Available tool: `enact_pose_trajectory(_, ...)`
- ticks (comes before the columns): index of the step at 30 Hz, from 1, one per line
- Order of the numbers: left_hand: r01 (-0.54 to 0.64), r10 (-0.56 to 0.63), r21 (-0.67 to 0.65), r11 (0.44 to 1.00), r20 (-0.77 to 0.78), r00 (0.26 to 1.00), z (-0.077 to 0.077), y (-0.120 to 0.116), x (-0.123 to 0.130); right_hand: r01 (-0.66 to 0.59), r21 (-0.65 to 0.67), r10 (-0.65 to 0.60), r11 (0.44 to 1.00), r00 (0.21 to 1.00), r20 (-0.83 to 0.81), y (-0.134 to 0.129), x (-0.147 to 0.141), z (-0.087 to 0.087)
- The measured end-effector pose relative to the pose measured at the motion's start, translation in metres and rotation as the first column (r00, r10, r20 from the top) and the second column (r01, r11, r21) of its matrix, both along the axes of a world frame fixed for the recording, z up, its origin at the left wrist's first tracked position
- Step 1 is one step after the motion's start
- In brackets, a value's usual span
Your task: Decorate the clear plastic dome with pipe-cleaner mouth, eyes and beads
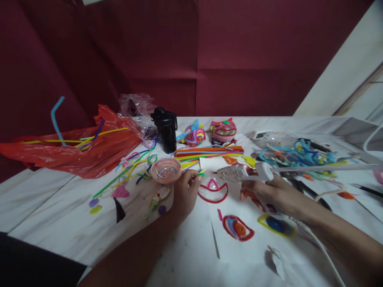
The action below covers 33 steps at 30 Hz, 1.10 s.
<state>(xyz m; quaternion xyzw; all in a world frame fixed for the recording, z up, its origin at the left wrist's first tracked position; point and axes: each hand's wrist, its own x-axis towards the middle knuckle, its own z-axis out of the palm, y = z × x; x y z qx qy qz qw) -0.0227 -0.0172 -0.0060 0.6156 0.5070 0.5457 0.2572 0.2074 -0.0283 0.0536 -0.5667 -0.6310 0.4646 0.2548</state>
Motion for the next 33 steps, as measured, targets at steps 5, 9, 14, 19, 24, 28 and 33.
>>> enact_pose_trajectory(5,0.032,-0.032,-0.020,0.999,0.034,0.999,-0.002,0.001,-0.001,0.002,-0.037,-0.002,0.999,1.000,0.006,-0.002,-0.004,0.006)
enact_pose_trajectory(9,0.035,-0.034,-0.028,0.999,0.027,0.999,-0.003,0.001,-0.002,0.008,-0.020,-0.008,1.000,1.000,0.002,-0.004,-0.005,0.010)
enact_pose_trajectory(14,0.035,-0.034,-0.024,0.999,0.030,0.999,-0.002,0.001,-0.001,0.018,-0.012,-0.018,1.000,1.000,-0.006,-0.002,-0.005,0.007)
enact_pose_trajectory(19,0.017,-0.017,-0.027,0.999,-0.007,1.000,0.000,0.003,-0.003,0.003,-0.031,-0.004,1.000,0.999,-0.042,0.001,0.000,0.000)
enact_pose_trajectory(24,0.037,-0.030,-0.150,0.988,0.052,0.998,0.005,0.008,-0.003,0.073,-0.040,-0.075,0.997,0.996,-0.047,-0.008,0.008,0.006)
enact_pose_trajectory(28,0.070,-0.043,-0.259,0.963,0.108,0.993,0.016,0.015,0.003,0.102,-0.048,-0.104,0.994,0.994,-0.028,-0.018,0.015,0.015)
enact_pose_trajectory(33,0.118,-0.094,-0.390,0.913,0.080,0.992,0.028,0.029,0.007,0.113,-0.059,-0.117,0.992,0.991,-0.065,-0.023,0.024,0.015)
